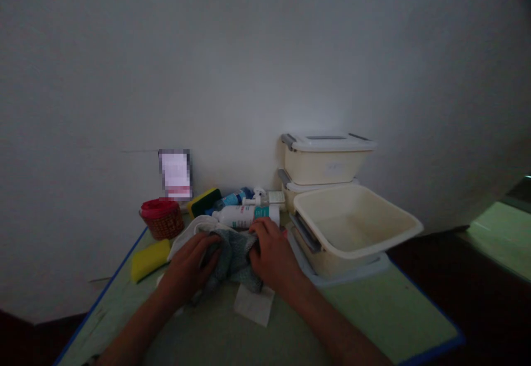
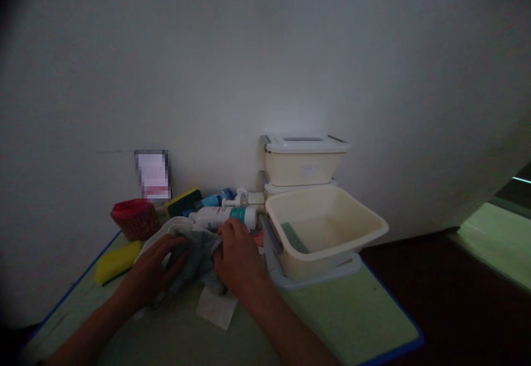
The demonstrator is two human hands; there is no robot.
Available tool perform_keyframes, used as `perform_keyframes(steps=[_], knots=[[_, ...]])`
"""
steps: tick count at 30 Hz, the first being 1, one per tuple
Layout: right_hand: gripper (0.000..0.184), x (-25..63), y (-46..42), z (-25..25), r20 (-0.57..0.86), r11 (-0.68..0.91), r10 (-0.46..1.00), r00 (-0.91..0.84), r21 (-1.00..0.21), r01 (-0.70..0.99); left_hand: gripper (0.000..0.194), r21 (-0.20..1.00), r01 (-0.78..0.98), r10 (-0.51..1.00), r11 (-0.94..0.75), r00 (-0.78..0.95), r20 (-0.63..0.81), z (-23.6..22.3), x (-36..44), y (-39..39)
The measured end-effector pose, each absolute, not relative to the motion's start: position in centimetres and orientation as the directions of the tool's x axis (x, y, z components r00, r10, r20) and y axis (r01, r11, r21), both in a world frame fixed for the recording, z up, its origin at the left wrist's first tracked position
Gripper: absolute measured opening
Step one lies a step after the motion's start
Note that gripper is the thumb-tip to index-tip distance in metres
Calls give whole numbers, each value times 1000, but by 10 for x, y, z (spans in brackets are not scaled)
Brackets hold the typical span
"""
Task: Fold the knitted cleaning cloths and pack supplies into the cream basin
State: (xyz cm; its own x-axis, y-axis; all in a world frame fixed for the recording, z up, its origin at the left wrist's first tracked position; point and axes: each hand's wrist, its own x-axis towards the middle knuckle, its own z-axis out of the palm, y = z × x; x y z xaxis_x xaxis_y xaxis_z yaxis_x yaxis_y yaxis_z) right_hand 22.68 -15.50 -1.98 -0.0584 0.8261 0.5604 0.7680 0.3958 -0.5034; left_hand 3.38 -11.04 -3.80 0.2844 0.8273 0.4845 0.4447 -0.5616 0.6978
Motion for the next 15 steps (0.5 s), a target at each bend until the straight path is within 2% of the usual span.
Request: perform_keyframes(steps=[2,4,6,8,9,12,15], knots=[[23,226,-161,0,517,369,852,-85,-477,797,24,613,479,764,-628,229,604,-42,34,-110],[22,230,-169,25,461,372,879,-125,-496,785,23,446,538,633,-716,230,739,-44,37,-112],[24,242,-176,51,438,407,879,-190,-482,776,21,212,578,476,-788,354,805,-44,42,-114],[21,261,-180,75,453,436,860,-236,-413,799,21,2,563,356,-827,520,776,-41,50,-116],[19,273,-180,86,446,432,861,-246,-383,816,20,-59,547,320,-835,570,757,-38,55,-117],[17,313,-179,106,395,393,882,-255,-323,861,16,-88,528,313,-844,620,719,-25,72,-115],[18,349,-176,110,237,293,942,-238,-230,928,18,6,520,412,-854,670,617,-6,91,-110]])
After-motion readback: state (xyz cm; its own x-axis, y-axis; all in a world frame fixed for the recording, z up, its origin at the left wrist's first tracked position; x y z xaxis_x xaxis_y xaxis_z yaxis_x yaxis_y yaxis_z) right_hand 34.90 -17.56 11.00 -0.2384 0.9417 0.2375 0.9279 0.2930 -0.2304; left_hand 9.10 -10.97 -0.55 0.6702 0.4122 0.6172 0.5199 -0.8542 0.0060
